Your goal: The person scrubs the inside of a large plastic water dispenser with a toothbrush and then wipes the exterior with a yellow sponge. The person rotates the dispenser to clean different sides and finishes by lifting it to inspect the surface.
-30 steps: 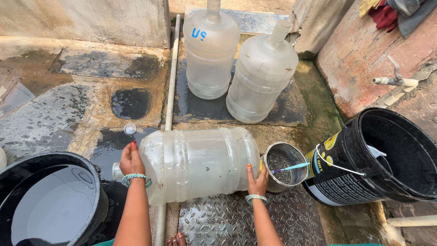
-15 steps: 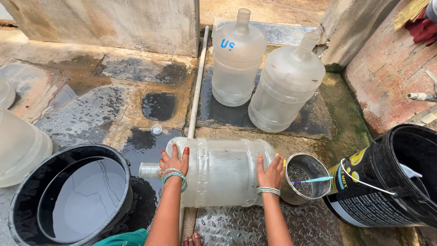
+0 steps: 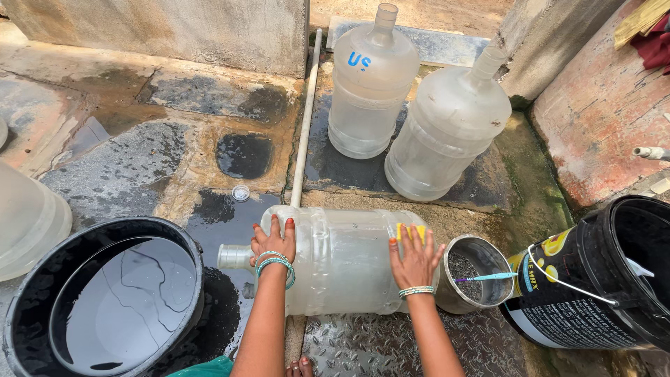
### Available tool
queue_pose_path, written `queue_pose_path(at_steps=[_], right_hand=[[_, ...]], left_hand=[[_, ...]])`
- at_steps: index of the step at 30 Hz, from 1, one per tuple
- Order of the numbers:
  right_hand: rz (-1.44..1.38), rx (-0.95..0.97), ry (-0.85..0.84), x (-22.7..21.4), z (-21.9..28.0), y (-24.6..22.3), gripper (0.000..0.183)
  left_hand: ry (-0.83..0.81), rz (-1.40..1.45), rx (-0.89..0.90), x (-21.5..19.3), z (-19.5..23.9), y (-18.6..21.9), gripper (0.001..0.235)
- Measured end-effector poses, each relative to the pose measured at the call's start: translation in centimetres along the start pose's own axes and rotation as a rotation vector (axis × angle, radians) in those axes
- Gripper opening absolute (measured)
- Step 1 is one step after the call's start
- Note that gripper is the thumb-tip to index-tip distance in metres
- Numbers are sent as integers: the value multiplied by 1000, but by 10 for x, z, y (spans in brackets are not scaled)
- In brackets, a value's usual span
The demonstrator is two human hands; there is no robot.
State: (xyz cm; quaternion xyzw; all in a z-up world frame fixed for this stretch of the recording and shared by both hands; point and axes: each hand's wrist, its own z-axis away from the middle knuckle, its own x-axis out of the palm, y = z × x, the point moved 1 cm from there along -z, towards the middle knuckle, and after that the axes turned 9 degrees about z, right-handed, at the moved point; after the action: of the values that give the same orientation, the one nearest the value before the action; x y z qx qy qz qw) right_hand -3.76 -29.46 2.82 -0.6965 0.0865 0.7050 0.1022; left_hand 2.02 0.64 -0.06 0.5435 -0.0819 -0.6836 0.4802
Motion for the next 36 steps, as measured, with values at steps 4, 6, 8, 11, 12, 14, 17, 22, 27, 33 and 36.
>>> queue_pose_path(at_steps=[4, 6, 8, 11, 12, 14, 17, 22, 27, 33, 36], right_hand=[[-128, -168, 126, 0, 1, -19, 87], [-111, -458, 161, 10, 35, -65, 87], [-295, -660, 90, 17, 75, -109, 81], [-245, -701, 170, 7, 62, -140, 69], [-315, -618, 147, 2, 38, -144, 70], [-319, -400, -36, -3, -26, -151, 71], [-107, -231, -463, 4, -98, -157, 68], [-225, -499, -219, 11, -71, -170, 62], [-276, -842, 305, 41, 75, -137, 65], [12, -450, 532, 78, 55, 2, 58], [129, -80, 385, 64, 25, 44, 62]], left_hand=[[-9, -7, 0, -4, -3, 8, 74], [-7, -7, -2, -4, -1, 7, 74], [-6, -3, 1, -5, 0, 4, 73], [-7, -3, 11, -6, 4, 4, 72], [-10, -8, 9, -6, 4, 5, 71], [-6, -1, 5, -5, 7, 3, 71], [16, 10, 9, -7, 7, -1, 70], [37, 30, 15, 1, 1, 0, 69], [45, 56, 16, 1, -11, -3, 71], [74, 72, 45, 5, -14, -7, 73], [88, 72, 43, 7, -12, -9, 72]])
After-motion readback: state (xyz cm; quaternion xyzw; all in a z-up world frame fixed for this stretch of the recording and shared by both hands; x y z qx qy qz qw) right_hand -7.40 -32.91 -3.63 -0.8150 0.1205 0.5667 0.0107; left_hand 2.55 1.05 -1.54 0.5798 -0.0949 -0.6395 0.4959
